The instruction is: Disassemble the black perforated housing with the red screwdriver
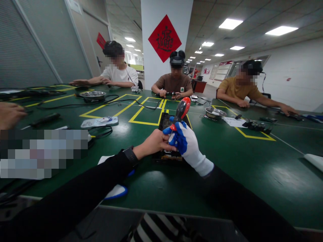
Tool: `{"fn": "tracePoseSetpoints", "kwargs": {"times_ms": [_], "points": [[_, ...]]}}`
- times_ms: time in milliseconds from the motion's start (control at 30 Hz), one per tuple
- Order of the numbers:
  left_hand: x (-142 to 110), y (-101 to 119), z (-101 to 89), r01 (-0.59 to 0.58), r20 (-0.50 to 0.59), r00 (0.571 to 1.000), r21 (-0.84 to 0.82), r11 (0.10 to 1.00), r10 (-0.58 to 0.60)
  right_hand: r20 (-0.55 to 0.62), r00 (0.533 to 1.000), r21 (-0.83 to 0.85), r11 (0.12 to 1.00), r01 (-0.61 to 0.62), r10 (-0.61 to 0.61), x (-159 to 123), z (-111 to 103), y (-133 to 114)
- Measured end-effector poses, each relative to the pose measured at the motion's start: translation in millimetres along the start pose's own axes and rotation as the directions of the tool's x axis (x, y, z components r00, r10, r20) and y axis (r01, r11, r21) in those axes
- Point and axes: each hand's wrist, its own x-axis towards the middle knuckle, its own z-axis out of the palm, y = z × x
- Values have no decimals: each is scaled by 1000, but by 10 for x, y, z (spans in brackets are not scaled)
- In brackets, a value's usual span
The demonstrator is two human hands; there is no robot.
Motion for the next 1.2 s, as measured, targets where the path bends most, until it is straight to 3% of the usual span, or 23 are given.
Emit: {"fn": "tracePoseSetpoints", "kwargs": {"times_ms": [100, 333, 567, 800, 1033, 1200], "points": [[-1, 0, -5, 10, 16, 1000, -10, 1000, -10, 43, 999, 23, 1000, -9, 8, -1, 1, -3], [4, -1, 8, 3, 3, 1000, 22, 1000, -3, -86, 995, -97, 995, 38, -47, 31, 3, 81], [7, -8, 7, 62, 13, 998, -4, 998, -62, 51, 999, 26, 1000, 12, -13, 21, -10, 35], [-4, -49, 27, 20, 16, 1000, 36, 999, -20, -63, 996, -136, 989, 55, -64, 19, 3, 66], [-6, -42, 5, 4, 6, 1000, 41, 999, -4, 51, 999, 43, 999, -16, 14, 12, 0, -5], [1, -54, 14, 11, 12, 1000, 43, 999, -12, -60, 997, -51, 998, 36, -39, 31, 8, 57]]}}
